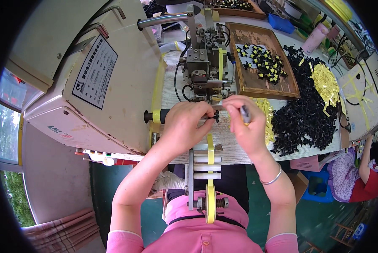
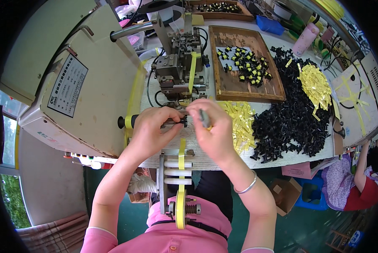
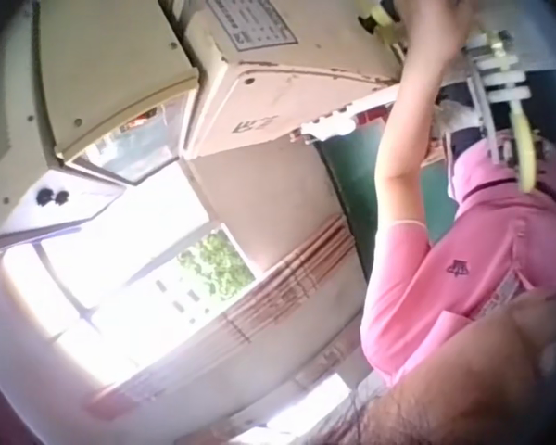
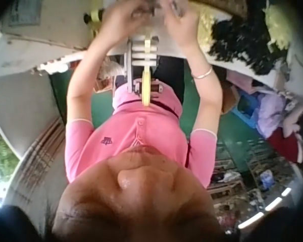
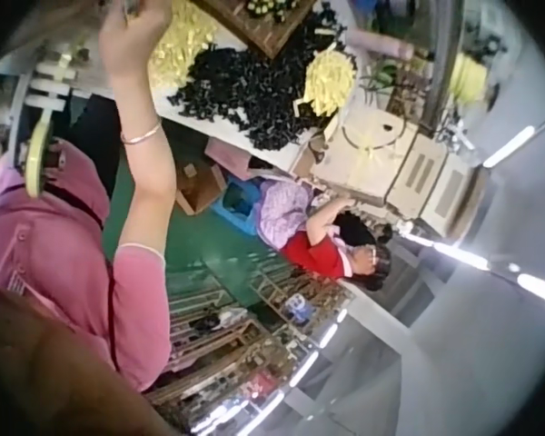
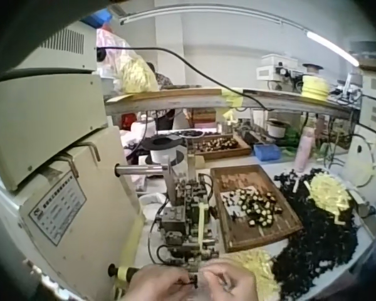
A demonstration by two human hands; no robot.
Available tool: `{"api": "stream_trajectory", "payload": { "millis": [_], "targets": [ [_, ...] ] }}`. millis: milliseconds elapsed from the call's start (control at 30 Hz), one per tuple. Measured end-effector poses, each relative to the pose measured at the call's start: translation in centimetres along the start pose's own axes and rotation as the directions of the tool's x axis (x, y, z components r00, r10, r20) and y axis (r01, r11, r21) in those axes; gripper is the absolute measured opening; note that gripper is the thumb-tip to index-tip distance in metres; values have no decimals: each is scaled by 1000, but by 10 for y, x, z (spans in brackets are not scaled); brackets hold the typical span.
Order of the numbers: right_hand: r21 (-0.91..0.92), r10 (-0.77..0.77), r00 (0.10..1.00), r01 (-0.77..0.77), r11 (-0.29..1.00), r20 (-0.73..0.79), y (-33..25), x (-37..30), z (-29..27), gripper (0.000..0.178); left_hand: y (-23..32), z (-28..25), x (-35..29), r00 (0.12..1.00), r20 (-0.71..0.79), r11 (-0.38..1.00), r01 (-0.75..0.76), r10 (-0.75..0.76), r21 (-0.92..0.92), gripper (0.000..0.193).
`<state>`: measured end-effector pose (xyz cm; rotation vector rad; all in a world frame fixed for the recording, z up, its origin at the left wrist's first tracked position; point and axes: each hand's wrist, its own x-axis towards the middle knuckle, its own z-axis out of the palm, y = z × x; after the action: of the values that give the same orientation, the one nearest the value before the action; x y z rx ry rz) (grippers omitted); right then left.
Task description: The person processes small yellow and black electronic components using a manual assembly machine.
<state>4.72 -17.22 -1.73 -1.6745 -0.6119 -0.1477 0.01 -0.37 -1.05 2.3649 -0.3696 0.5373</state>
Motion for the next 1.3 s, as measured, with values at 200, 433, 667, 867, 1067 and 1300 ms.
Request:
{"api": "stream_trajectory", "payload": {
  "millis": [200,433,667,867,1067,1300],
  "targets": [
    [-193,-179,983,185,964,48,8,0,1,6,-1,0,0,1000,-6,1000,-12,12,0,20],
    [-56,433,894,-430,901,117,16,-18,-2,9,-2,1,0,1000,-7,1000,-19,19,-6,21],
    [293,630,736,-676,676,247,9,-27,3,12,-3,3,-1,1000,-27,1000,-4,4,-10,21],
    [130,382,907,-406,905,179,-13,-22,1,12,-1,5,-1,998,-68,1000,-12,14,23,19],
    [-191,116,991,-101,976,69,-2,6,5,7,1,5,1,997,-62,999,35,-37,-28,12],
    [-178,0,998,11,984,61,-2,6,7,11,8,7,5,985,-87,987,142,-148,-77,8]
  ]
}}
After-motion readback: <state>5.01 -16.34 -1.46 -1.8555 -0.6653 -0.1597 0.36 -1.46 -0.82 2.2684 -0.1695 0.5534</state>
